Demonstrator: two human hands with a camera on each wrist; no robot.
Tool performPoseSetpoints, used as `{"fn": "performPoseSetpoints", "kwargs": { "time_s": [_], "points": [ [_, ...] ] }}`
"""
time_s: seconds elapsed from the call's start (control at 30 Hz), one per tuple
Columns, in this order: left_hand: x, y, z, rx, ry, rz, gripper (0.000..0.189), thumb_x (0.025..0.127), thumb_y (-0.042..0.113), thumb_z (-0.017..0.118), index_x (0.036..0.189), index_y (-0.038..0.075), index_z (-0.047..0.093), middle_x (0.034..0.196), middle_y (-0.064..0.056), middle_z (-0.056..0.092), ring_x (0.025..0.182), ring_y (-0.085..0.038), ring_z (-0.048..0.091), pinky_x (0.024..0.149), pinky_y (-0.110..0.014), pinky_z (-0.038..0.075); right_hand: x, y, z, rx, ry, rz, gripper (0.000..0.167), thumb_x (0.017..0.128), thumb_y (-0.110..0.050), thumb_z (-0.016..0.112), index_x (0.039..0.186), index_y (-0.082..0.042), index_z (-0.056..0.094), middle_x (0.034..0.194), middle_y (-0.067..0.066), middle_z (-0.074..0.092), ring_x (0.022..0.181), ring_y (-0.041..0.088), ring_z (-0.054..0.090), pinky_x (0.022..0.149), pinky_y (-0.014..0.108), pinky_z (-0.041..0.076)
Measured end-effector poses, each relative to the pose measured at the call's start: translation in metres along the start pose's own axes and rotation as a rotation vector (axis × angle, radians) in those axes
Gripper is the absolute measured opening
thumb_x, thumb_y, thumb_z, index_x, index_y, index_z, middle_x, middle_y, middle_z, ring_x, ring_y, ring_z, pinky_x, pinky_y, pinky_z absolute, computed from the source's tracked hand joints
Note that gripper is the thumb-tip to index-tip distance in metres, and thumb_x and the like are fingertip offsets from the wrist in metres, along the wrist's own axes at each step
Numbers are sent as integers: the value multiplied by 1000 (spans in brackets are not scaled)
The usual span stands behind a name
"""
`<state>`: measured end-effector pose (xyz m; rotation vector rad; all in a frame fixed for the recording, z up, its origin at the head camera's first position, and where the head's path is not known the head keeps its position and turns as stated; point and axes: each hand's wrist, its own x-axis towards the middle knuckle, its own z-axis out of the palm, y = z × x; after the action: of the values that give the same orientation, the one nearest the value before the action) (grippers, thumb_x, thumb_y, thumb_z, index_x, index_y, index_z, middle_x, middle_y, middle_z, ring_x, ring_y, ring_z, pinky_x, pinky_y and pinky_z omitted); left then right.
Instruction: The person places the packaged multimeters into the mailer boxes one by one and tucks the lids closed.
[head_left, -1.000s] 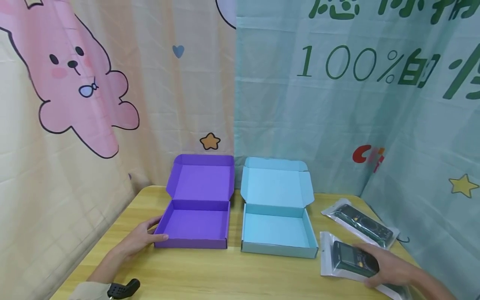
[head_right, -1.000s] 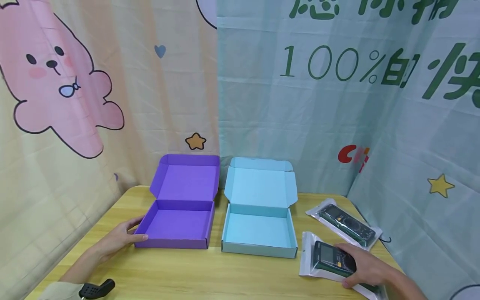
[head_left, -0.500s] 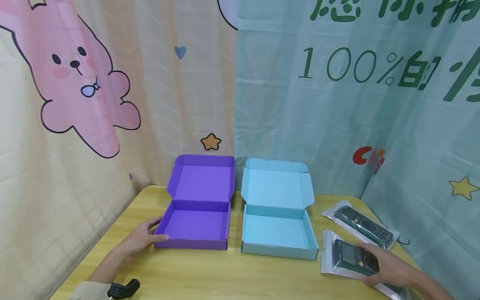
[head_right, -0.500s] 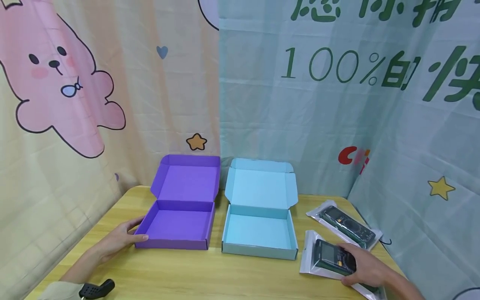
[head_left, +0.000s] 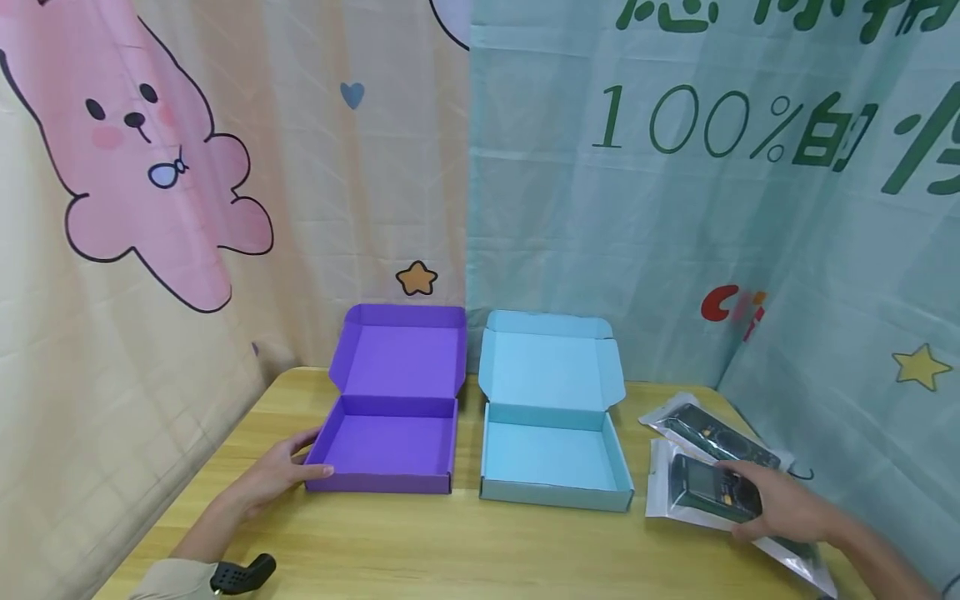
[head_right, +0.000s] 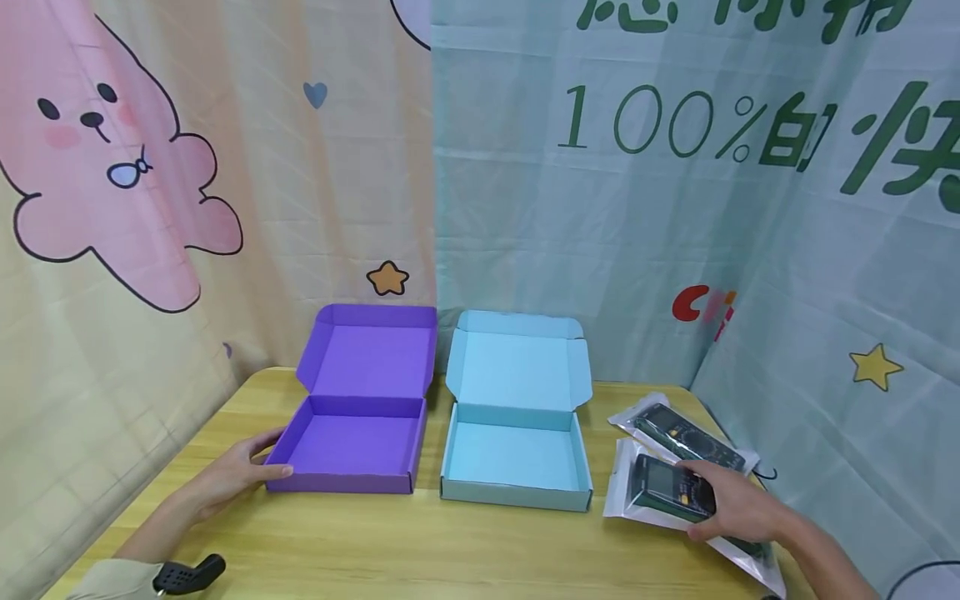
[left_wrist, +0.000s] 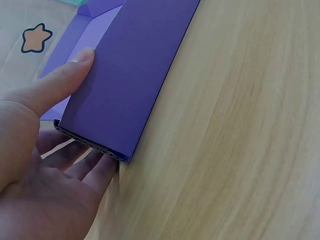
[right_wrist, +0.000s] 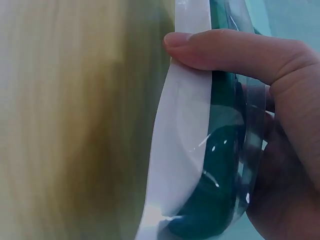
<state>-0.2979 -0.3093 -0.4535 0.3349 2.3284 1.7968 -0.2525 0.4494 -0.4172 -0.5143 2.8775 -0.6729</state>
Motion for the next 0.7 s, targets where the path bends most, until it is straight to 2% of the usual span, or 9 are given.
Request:
{"fn": "performPoseSetpoints", "kwargs": {
  "time_s": [0.13,0.23,0.47,0.7],
  "points": [
    [2,1,1,-7,-10,6,91,95,6,74,160,-11,13,164,-36,8,145,-56,21,110,-51,43,4,-11,-15,-58,37,-3,94,77,-33,91,144,13,45,132,25,55,106,34,54,77,44,50],
    [5,2,3,-6,-16,10,91,95,6,74,159,-12,12,163,-37,9,145,-56,21,110,-51,43,9,-21,-25,-74,59,-25,95,76,-32,92,145,12,44,132,25,54,105,35,53,77,48,49],
    [8,0,5,-8,-25,24,91,94,6,74,159,-13,13,163,-38,10,145,-57,21,112,-52,41,27,-42,-41,-95,55,-69,95,76,-30,91,147,11,42,124,15,55,98,27,52,72,38,47],
    [1,0,0,27,-18,7,92,94,6,75,158,-14,12,162,-39,8,145,-59,19,110,-53,42,58,-68,-43,-114,68,-145,88,76,-31,91,146,1,48,115,4,55,96,22,52,74,37,49]
  ]
}}
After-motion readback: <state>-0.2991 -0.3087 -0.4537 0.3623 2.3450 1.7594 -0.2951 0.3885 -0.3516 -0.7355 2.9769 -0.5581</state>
